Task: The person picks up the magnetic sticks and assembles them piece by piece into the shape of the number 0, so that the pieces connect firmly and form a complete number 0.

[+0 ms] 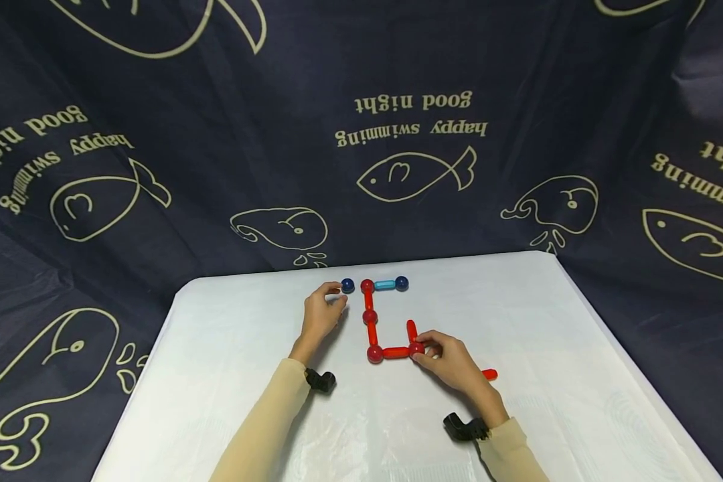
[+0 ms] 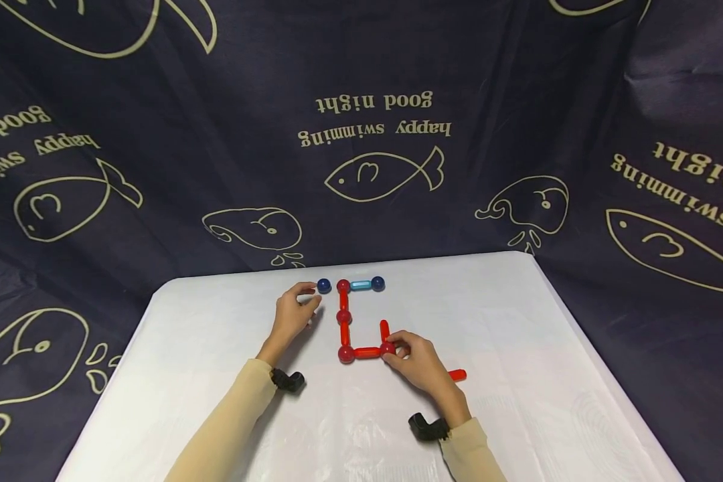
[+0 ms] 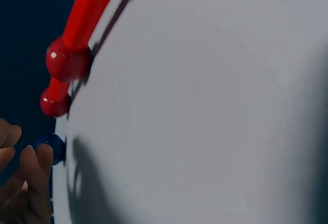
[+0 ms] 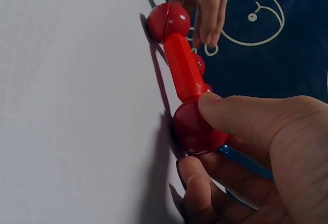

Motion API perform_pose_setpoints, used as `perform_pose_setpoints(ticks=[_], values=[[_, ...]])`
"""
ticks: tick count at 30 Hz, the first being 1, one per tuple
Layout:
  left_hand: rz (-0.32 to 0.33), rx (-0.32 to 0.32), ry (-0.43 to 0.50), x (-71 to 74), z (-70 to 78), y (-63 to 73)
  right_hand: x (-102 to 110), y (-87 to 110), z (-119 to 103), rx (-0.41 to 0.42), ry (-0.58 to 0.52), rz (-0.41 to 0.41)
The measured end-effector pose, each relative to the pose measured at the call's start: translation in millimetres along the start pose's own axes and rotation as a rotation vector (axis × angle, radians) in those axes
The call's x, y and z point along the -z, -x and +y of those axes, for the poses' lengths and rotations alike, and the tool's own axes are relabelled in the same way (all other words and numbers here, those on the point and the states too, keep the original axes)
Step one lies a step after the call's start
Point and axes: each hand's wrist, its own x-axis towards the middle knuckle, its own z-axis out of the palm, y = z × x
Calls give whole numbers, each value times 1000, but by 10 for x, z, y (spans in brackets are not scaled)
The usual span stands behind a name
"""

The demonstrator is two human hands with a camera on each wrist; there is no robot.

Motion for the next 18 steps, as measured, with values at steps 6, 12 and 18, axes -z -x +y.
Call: perform_pose_setpoints(ticks=[6,12,18], values=[[44,6,-27,-76,-63,-173,1,-3,12,-8,2,3],[14,22,-81,-137,-115,-302,2,-4,12,-5,1,4],[-2,11,-206,-164,-122,-385,4,6,-1,-2,-6,0]])
